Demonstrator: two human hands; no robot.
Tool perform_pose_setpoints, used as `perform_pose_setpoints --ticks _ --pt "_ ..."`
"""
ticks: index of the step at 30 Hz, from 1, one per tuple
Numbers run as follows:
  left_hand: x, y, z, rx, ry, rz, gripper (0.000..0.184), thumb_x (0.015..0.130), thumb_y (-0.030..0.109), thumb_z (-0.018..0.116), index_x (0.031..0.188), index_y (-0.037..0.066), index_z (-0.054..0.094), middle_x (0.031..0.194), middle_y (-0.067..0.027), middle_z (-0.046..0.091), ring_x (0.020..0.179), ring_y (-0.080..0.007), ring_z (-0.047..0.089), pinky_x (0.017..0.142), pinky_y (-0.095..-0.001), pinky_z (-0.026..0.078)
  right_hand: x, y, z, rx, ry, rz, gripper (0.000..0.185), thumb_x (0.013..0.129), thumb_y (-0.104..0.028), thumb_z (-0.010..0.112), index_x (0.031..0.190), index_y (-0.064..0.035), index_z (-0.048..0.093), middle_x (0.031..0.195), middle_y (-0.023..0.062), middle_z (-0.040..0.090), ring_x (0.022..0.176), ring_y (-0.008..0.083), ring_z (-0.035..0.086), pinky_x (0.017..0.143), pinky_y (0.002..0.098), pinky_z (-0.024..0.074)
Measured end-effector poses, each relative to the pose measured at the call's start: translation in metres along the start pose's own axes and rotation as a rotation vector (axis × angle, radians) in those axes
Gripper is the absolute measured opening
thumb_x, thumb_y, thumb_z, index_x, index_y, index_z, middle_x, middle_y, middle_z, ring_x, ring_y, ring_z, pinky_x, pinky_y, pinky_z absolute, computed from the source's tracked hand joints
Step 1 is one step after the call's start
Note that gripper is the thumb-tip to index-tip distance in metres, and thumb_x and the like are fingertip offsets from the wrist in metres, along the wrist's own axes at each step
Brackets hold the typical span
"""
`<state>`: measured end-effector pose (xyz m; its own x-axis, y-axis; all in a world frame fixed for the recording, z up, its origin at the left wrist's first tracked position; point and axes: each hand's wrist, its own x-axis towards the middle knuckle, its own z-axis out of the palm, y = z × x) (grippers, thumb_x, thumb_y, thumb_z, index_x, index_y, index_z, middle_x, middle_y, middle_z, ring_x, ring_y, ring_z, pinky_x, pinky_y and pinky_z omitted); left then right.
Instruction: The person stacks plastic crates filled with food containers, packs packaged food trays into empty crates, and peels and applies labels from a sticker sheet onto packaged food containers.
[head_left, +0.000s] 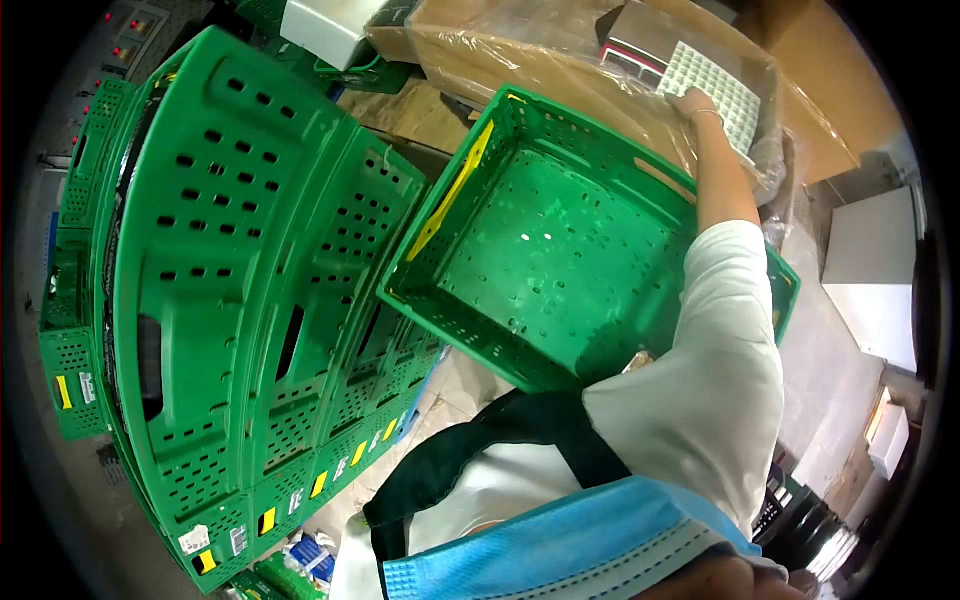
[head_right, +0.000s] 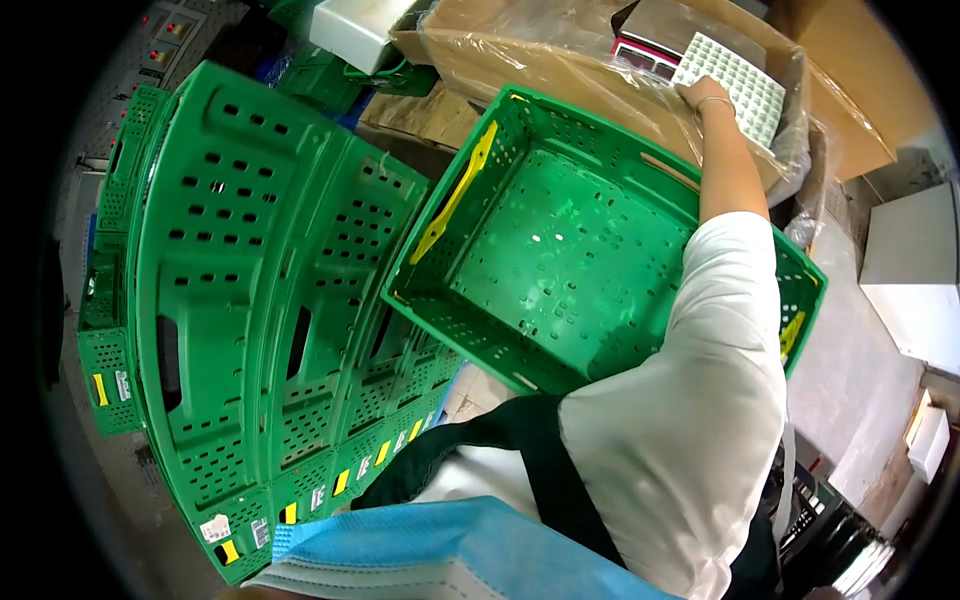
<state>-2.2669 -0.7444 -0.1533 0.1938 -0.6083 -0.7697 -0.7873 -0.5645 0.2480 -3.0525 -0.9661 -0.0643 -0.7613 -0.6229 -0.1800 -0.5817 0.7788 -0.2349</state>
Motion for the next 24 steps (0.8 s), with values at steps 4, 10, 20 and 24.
perform_pose_setpoints --ticks 4,10,20,24 --pt "-0.012 0.003 0.008 -0.114 0.024 -0.072 0.024 0.078 0.027 0.046 0.082 0.006 0.058 0.082 -0.0153 0.058 0.075 -0.0301 0.057 0.066 -0.0379 0.045 0.004 -0.023 -0.007 0.057 0.058 0.327 0.079 0.057 -0.064 0.057 0.113 -0.0094 0.046 0.118 0.0122 0.043 0.110 0.0267 0.041 0.085 0.0409 0.0367" --pt "-0.021 0.005 0.016 -0.138 0.032 -0.112 0.023 0.078 0.027 0.046 0.082 0.007 0.058 0.081 -0.0154 0.058 0.074 -0.0300 0.057 0.065 -0.0381 0.045 0.027 -0.049 0.011 -0.151 -0.110 0.475 0.080 0.069 -0.051 0.050 0.130 -0.0104 0.016 0.120 0.0155 0.042 0.108 0.0308 0.043 0.087 0.0501 0.0309" --pt "-0.020 -0.001 0.012 -0.136 0.016 -0.091 0.022 0.078 0.026 0.047 0.082 0.007 0.058 0.081 -0.0155 0.058 0.072 -0.0300 0.056 0.063 -0.0385 0.045 0.021 -0.034 -0.050 -0.111 0.251 0.177 0.027 0.077 -0.018 0.043 0.098 -0.0133 0.060 0.104 0.0083 0.056 0.097 0.0244 0.054 0.075 0.0350 0.0430" --pt "-0.022 -0.005 0.008 -0.121 0.018 -0.064 0.022 0.078 0.025 0.047 0.082 0.008 0.058 0.081 -0.0155 0.058 0.071 -0.0299 0.056 0.063 -0.0387 0.045 0.018 -0.020 -0.065 -0.018 0.258 0.165 0.028 0.075 -0.023 0.045 0.096 -0.0099 0.060 0.105 0.0097 0.056 0.097 0.0261 0.053 0.078 0.0350 0.0423"
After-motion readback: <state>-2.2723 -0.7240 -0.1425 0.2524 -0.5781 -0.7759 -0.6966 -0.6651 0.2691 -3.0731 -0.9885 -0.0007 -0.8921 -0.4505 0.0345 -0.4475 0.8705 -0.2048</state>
